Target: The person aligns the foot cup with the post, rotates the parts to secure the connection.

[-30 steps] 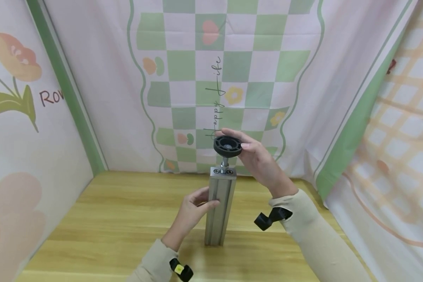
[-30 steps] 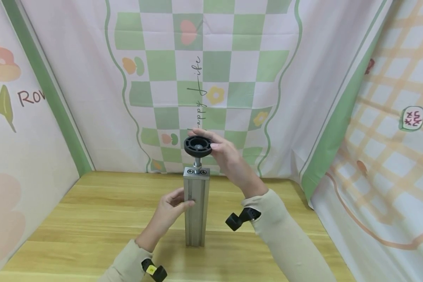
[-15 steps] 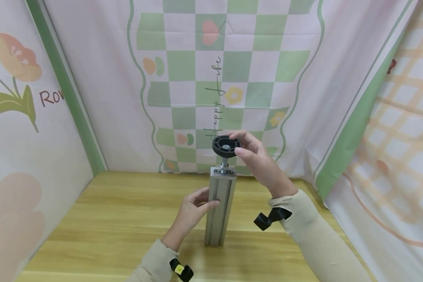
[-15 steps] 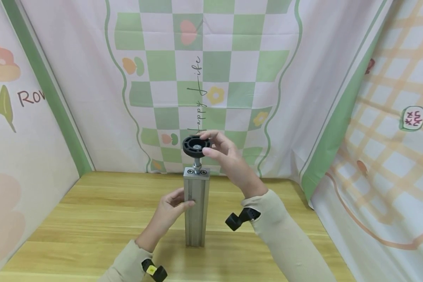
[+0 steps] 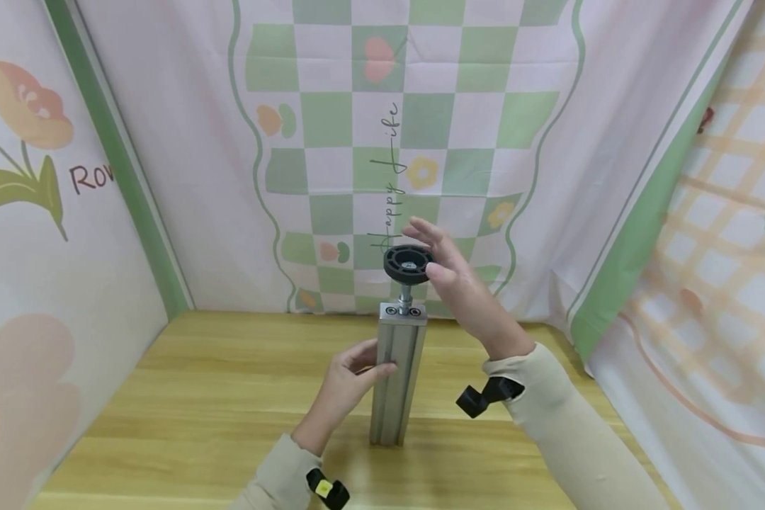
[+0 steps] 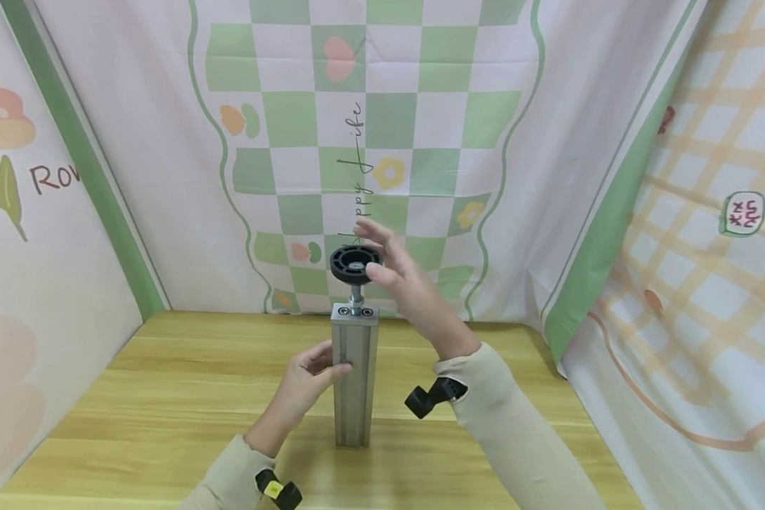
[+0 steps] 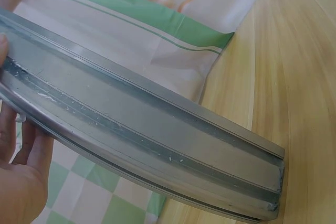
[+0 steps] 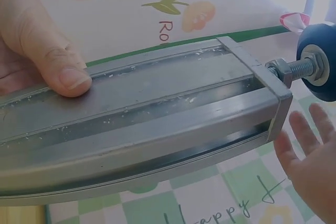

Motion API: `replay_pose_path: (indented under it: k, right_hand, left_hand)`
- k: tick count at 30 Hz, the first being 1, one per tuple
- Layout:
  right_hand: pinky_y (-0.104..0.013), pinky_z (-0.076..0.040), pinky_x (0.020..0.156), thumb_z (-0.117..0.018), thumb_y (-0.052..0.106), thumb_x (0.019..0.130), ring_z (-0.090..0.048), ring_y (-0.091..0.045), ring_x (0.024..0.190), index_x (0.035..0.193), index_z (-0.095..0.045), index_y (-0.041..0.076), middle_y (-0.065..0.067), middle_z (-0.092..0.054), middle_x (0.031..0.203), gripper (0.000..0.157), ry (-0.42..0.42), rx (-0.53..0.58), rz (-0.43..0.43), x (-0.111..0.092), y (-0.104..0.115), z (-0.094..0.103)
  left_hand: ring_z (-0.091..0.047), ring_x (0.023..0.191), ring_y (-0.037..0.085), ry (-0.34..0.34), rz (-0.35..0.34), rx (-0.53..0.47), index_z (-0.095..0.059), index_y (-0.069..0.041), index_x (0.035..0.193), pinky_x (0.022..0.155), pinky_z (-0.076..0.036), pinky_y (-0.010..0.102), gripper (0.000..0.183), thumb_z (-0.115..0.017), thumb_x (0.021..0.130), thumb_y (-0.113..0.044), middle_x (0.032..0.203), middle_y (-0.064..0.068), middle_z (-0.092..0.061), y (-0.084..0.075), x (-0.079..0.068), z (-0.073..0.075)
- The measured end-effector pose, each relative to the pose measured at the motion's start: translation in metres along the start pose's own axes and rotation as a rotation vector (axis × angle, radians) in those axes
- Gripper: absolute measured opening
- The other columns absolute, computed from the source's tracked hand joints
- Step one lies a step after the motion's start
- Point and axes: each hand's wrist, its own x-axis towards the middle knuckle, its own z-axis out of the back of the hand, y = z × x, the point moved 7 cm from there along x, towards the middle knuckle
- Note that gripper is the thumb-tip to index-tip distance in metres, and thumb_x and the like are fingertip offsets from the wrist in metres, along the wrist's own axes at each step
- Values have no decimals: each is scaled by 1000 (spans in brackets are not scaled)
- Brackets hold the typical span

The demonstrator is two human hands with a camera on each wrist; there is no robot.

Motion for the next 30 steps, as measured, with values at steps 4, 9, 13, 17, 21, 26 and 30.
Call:
replay_pose_path:
  k: [4,9,13,17,21,26,30]
  right_hand:
    - [-53,-9,119,-34,29,102,-28,-32,145,159,-25,9,-15,-29,159,61,93,84,31,2,2,-6]
    - [-47,-14,120,-30,21,101,-28,-33,146,156,-33,5,-16,-34,158,57,125,114,82,1,3,-5]
    - [-45,-18,119,-34,20,101,-33,-33,143,152,-40,7,-16,-39,154,54,128,112,97,2,3,-3]
    - [-43,-23,117,-40,19,99,-41,-33,136,146,-47,8,-14,-45,149,49,97,111,95,3,2,-1]
    - [-37,-35,111,-45,13,96,-44,-32,133,134,-54,13,-15,-44,147,39,37,108,65,1,0,2]
    - [-29,-49,97,-53,7,92,-47,-30,128,116,-52,16,-15,-41,144,26,-26,95,17,-1,-2,5]
    - [-27,-52,90,-62,3,90,-50,-27,119,110,-49,15,-12,-40,135,27,-56,90,-8,-1,-1,6]
  left_hand:
    - [-66,106,21,6,-10,-5,-67,-16,130,93,-54,35,44,-79,89,-29,112,4,-72,0,-1,0]
    - [-66,107,21,8,-9,-8,-67,-16,130,94,-53,35,44,-78,90,-30,112,3,-72,0,-1,-1]
    - [-66,107,21,1,2,-7,-67,-16,130,95,-53,35,45,-79,89,-29,112,4,-71,1,0,0]
    - [-65,108,21,1,10,-13,-67,-15,130,95,-52,35,45,-79,89,-28,113,4,-71,1,0,0]
    - [-65,108,21,0,13,-12,-67,-15,130,96,-52,36,45,-79,89,-28,113,5,-71,1,0,0]
    - [-66,107,21,-3,13,-10,-67,-15,130,96,-52,36,44,-79,89,-27,112,5,-71,2,0,0]
    - [-66,106,21,-3,-1,-10,-67,-14,130,95,-53,36,43,-78,90,-25,112,5,-71,0,0,-1]
